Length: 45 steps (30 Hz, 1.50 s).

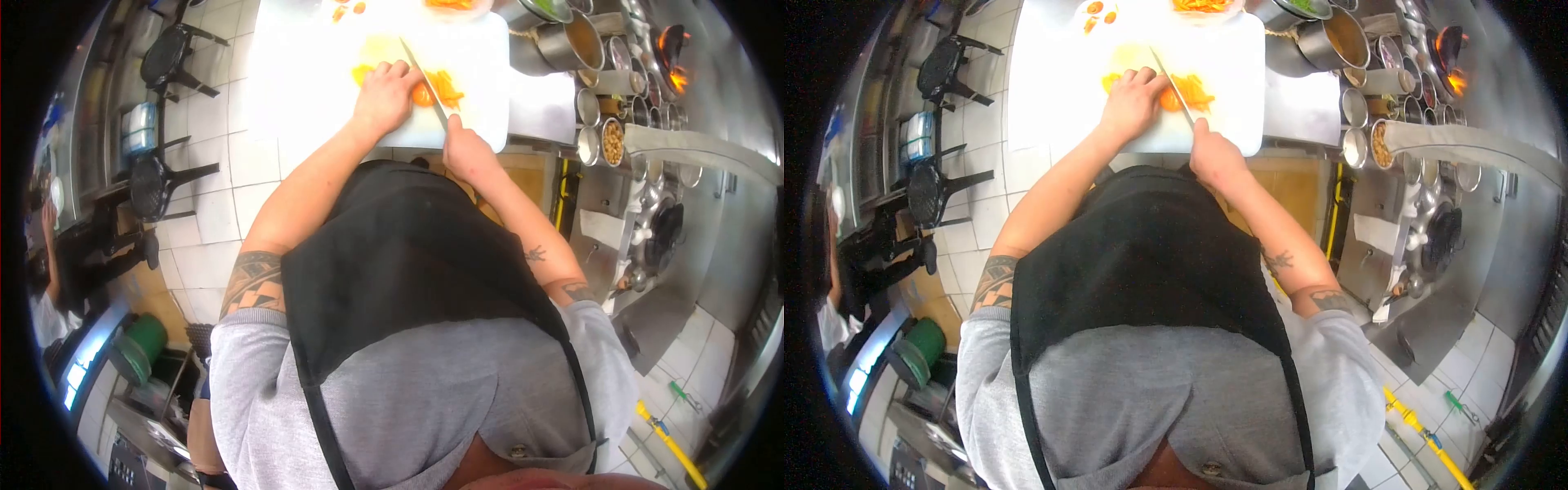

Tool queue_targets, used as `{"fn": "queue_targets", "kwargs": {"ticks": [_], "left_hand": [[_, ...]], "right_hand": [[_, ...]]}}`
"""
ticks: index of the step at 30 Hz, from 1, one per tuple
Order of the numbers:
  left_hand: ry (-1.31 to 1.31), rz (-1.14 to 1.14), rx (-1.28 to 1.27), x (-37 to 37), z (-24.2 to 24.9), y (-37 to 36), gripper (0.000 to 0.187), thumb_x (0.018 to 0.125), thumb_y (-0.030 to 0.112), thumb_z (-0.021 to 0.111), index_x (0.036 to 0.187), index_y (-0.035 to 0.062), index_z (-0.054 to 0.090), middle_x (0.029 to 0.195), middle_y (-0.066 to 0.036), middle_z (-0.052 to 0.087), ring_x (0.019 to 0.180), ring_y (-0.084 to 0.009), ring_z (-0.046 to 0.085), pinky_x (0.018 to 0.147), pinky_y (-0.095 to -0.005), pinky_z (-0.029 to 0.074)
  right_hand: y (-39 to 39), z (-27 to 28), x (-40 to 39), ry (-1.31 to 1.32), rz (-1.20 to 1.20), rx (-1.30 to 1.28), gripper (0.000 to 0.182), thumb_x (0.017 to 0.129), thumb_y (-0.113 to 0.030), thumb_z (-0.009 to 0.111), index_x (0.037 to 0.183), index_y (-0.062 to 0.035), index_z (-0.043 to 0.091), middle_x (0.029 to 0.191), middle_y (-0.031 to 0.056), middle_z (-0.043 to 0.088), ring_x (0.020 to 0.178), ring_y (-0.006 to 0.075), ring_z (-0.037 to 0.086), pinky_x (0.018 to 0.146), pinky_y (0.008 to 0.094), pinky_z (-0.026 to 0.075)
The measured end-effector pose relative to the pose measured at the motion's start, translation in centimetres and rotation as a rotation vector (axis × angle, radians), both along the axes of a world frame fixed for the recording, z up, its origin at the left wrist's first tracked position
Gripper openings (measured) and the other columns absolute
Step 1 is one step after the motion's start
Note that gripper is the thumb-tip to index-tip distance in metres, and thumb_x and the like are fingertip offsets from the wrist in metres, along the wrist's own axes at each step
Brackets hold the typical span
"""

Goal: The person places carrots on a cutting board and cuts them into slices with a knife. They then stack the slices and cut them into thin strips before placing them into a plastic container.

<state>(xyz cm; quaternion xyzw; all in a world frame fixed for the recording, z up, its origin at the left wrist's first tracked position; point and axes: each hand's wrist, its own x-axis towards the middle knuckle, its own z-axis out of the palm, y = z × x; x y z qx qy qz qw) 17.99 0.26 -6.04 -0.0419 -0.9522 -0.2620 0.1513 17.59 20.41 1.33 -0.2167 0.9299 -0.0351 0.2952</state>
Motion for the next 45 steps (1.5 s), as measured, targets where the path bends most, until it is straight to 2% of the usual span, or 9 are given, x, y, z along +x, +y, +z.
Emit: {"fn": "queue_targets", "kwargs": {"ticks": [5, 11, 17, 23, 27, 32, 37, 41, 45], "left_hand": [[-0.001, -0.001, -0.005, 0.2, -0.1, 0.1, 0.034, 0.089, 0.010, 0.059, 0.120, 0.0160, 0.071, 0.109, -0.007, 0.065, 0.106, -0.0319, 0.060, 0.091, -0.0451, 0.049], [0.026, -0.006, 0.050, 0.3, 0.1, 0.1, 0.030, 0.091, 0.010, 0.058, 0.117, 0.0147, 0.071, 0.107, -0.008, 0.065, 0.104, -0.0318, 0.061, 0.089, -0.0454, 0.049], [0.016, 0.020, 0.020, 0.1, -0.2, 0.1, 0.030, 0.090, 0.010, 0.060, 0.118, 0.0140, 0.070, 0.108, -0.007, 0.066, 0.104, -0.0321, 0.061, 0.089, -0.0458, 0.049], [0.080, -0.001, 0.076, 0.2, -0.3, -0.1, 0.028, 0.089, 0.009, 0.061, 0.116, 0.0125, 0.069, 0.107, -0.007, 0.066, 0.103, -0.0322, 0.062, 0.088, -0.0461, 0.049], [0.045, -0.023, 0.049, -0.3, -0.4, -0.5, 0.023, 0.091, 0.009, 0.062, 0.113, 0.0106, 0.069, 0.106, -0.008, 0.066, 0.101, -0.0330, 0.062, 0.087, -0.0462, 0.050], [0.084, -0.027, 0.122, 0.0, -0.5, -0.3, 0.015, 0.094, 0.011, 0.064, 0.108, 0.0086, 0.067, 0.105, -0.010, 0.065, 0.101, -0.0349, 0.061, 0.088, -0.0472, 0.050], [0.019, -0.037, 0.086, -0.1, -0.2, -0.7, 0.018, 0.094, 0.010, 0.062, 0.111, 0.0080, 0.068, 0.108, -0.010, 0.065, 0.103, -0.0353, 0.061, 0.090, -0.0474, 0.050], [0.072, -0.031, 0.108, 0.2, -0.8, -0.6, 0.025, 0.088, 0.006, 0.059, 0.111, 0.0095, 0.069, 0.110, -0.007, 0.067, 0.105, -0.0325, 0.062, 0.091, -0.0454, 0.050], [0.043, -0.031, 0.099, 0.6, -0.5, -0.5, 0.026, 0.088, 0.005, 0.059, 0.111, 0.0092, 0.069, 0.110, -0.007, 0.067, 0.107, -0.0318, 0.062, 0.092, -0.0448, 0.050]], "right_hand": [[-1.7, 4.7, -1.1, -0.036, 0.037, 0.020, 0.026, 0.095, -0.004, 0.046, 0.118, 0.0067, 0.049, 0.096, 0.0345, 0.072, 0.095, 0.0492, 0.072, 0.086, 0.0556, 0.057], [-0.7, -0.3, 0.2, 0.015, -0.016, 0.004, 0.026, 0.095, -0.004, 0.049, 0.119, 0.0061, 0.051, 0.100, 0.0336, 0.072, 0.100, 0.0478, 0.072, 0.088, 0.0540, 0.057], [-2.0, 5.0, -0.3, -0.060, 0.006, 0.065, 0.026, 0.094, -0.002, 0.049, 0.119, 0.0069, 0.051, 0.096, 0.0325, 0.072, 0.096, 0.0477, 0.073, 0.085, 0.0530, 0.058], [-1.7, 0.0, -1.1, 0.019, 0.006, -0.005, 0.028, 0.094, -0.002, 0.050, 0.120, 0.0074, 0.050, 0.094, 0.0322, 0.072, 0.095, 0.0473, 0.073, 0.085, 0.0528, 0.058], [-2.4, 5.2, -0.2, -0.059, 0.011, 0.065, 0.027, 0.094, -0.003, 0.050, 0.119, 0.0072, 0.049, 0.092, 0.0315, 0.072, 0.094, 0.0480, 0.073, 0.084, 0.0544, 0.058], [-2.0, 0.3, 0.2, -0.010, -0.015, 0.009, 0.028, 0.095, -0.003, 0.050, 0.121, 0.0077, 0.049, 0.094, 0.0319, 0.072, 0.095, 0.0473, 0.073, 0.085, 0.0541, 0.058], [-3.3, 5.4, 0.0, -0.058, 0.004, 0.051, 0.025, 0.096, -0.004, 0.050, 0.118, 0.0062, 0.049, 0.095, 0.0322, 0.072, 0.097, 0.0473, 0.073, 0.086, 0.0538, 0.058], [-2.3, 0.4, 1.2, -0.023, -0.036, 0.016, 0.029, 0.095, -0.004, 0.050, 0.121, 0.0084, 0.049, 0.096, 0.0329, 0.072, 0.097, 0.0474, 0.073, 0.087, 0.0523, 0.058], [-3.3, 2.6, 0.0, -0.020, -0.033, -0.002, 0.024, 0.095, -0.003, 0.050, 0.117, 0.0070, 0.048, 0.093, 0.0320, 0.073, 0.095, 0.0478, 0.073, 0.086, 0.0532, 0.058]]}}
